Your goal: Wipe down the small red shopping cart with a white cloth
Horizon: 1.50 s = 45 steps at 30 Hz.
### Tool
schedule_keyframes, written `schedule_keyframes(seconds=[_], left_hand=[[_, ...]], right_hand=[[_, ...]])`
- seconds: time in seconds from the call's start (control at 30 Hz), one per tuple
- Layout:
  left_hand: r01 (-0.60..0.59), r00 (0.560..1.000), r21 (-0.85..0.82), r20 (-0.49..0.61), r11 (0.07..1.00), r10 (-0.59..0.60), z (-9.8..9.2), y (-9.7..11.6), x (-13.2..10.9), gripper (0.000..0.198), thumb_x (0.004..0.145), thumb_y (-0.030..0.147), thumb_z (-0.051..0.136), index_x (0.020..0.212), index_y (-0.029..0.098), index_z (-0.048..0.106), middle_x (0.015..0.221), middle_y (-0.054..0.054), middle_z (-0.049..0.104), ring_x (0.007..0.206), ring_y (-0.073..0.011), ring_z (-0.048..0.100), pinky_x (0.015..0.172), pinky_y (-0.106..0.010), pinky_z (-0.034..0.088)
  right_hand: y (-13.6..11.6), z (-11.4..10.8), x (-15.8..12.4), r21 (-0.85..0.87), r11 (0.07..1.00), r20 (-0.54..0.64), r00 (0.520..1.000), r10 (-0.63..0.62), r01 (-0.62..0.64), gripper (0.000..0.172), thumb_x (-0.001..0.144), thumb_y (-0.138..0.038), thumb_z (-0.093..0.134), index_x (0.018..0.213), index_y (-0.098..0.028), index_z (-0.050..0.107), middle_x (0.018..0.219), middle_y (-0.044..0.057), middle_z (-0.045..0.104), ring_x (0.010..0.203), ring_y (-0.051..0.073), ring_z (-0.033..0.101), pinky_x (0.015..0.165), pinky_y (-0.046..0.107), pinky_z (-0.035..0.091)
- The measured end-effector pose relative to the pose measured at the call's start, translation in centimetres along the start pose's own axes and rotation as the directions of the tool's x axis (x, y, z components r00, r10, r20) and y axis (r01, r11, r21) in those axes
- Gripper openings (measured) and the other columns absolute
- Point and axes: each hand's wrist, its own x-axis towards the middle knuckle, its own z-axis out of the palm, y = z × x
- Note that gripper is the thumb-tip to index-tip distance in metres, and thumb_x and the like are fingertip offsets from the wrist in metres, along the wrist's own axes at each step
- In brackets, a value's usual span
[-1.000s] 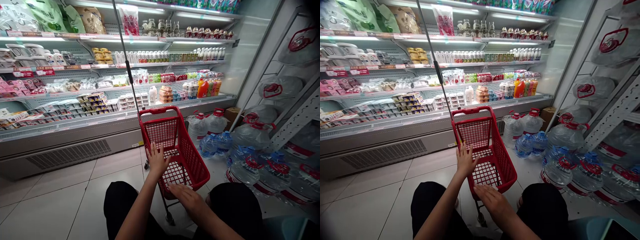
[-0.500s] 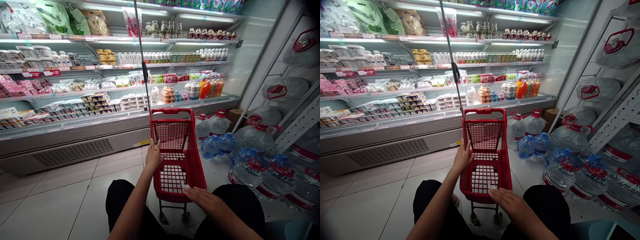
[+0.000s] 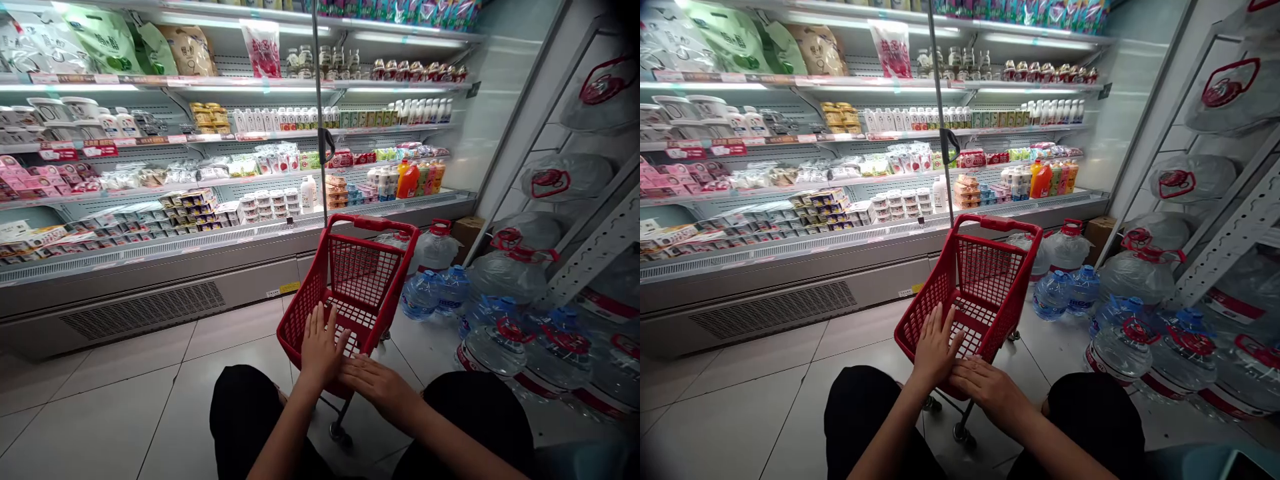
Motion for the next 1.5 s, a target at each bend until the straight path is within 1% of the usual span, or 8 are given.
schedule_keyframes(seconds=[0.43,0.53,0.73,0.87,1.07,1.2,1.37,1.5], left_hand=[[0.080,0.980,-0.118,0.192,0.990,-0.056,-2.4,-4.8,2.0,0.065,0.109,0.057,0.020,0.165,0.026,0.024,0.171,-0.005,0.025,0.159,-0.0227,0.021,0.130,-0.049,0.019],[0.121,0.981,-0.113,0.168,0.986,-0.101,-2.1,-2.5,2.3,0.070,0.107,0.061,0.023,0.164,0.021,0.030,0.170,-0.010,0.028,0.158,-0.0264,0.025,0.128,-0.048,0.026],[-0.176,0.982,-0.100,0.050,0.979,0.182,-1.1,2.5,1.3,0.066,0.109,0.054,0.029,0.164,0.016,0.027,0.166,-0.008,0.037,0.155,-0.0218,0.033,0.126,-0.044,0.033],[-0.214,0.977,-0.025,0.011,0.976,0.215,-1.3,0.8,0.8,0.059,0.111,0.042,0.028,0.165,0.018,0.022,0.164,-0.008,0.042,0.153,-0.0214,0.038,0.124,-0.045,0.036],[-0.219,0.975,-0.025,0.024,0.975,0.219,-2.1,-1.5,0.8,0.061,0.111,0.045,0.027,0.167,0.024,0.015,0.166,-0.006,0.039,0.153,-0.0210,0.037,0.124,-0.045,0.036],[-0.209,0.977,-0.026,0.027,0.978,0.210,-2.1,-1.2,0.8,0.061,0.111,0.046,0.028,0.167,0.025,0.014,0.166,-0.005,0.038,0.153,-0.0211,0.037,0.124,-0.046,0.035],[-0.205,0.979,-0.012,0.007,0.979,0.205,-1.8,-1.2,0.7,0.062,0.111,0.045,0.030,0.167,0.025,0.011,0.167,-0.005,0.037,0.153,-0.0219,0.037,0.124,-0.048,0.035],[-0.208,0.978,-0.001,-0.011,0.978,0.208,-1.8,-1.8,0.5,0.065,0.111,0.046,0.031,0.168,0.026,0.006,0.167,-0.006,0.038,0.153,-0.0218,0.038,0.123,-0.047,0.037]], right_hand=[[17.1,-5.6,-2.2,-0.225,0.924,-0.121,0.950,0.289,-0.310,0.058,0.099,-0.004,0.032,0.148,-0.026,0.055,0.148,0.006,0.061,0.143,0.021,0.051,0.121,0.053,0.041],[15.0,-3.8,-1.8,-0.283,0.886,-0.207,0.926,0.316,-0.366,0.058,0.098,-0.004,0.035,0.149,-0.022,0.054,0.150,0.008,0.059,0.145,0.024,0.049,0.120,0.052,0.043],[8.7,-0.6,0.0,-0.275,0.945,-0.088,0.984,0.157,-0.175,0.065,0.100,-0.008,0.041,0.162,-0.024,0.033,0.156,0.005,0.053,0.144,0.019,0.050,0.120,0.044,0.043],[12.1,-5.1,-1.5,-0.331,0.929,-0.028,0.986,0.166,-0.166,0.074,0.098,-0.003,0.035,0.165,-0.031,0.023,0.159,-0.001,0.048,0.145,0.017,0.048,0.123,0.043,0.040],[19.7,-12.6,-5.9,-0.529,0.749,-0.241,0.917,0.318,-0.399,0.073,0.097,0.000,0.027,0.165,-0.028,0.027,0.161,0.004,0.047,0.147,0.021,0.045,0.126,0.046,0.032],[17.9,-10.6,-5.0,-0.497,0.714,-0.351,0.866,0.355,-0.494,0.074,0.096,-0.001,0.031,0.166,-0.026,0.024,0.160,0.007,0.047,0.148,0.024,0.045,0.123,0.049,0.037],[12.6,-5.3,-1.8,-0.443,0.855,-0.138,0.962,0.234,-0.271,0.076,0.096,-0.001,0.031,0.167,-0.026,0.019,0.159,0.004,0.049,0.146,0.020,0.047,0.124,0.045,0.038],[14.2,-7.2,-2.7,-0.462,0.868,-0.036,0.982,0.188,-0.183,0.076,0.097,-0.001,0.030,0.166,-0.030,0.018,0.161,-0.001,0.046,0.147,0.017,0.046,0.124,0.043,0.037]])
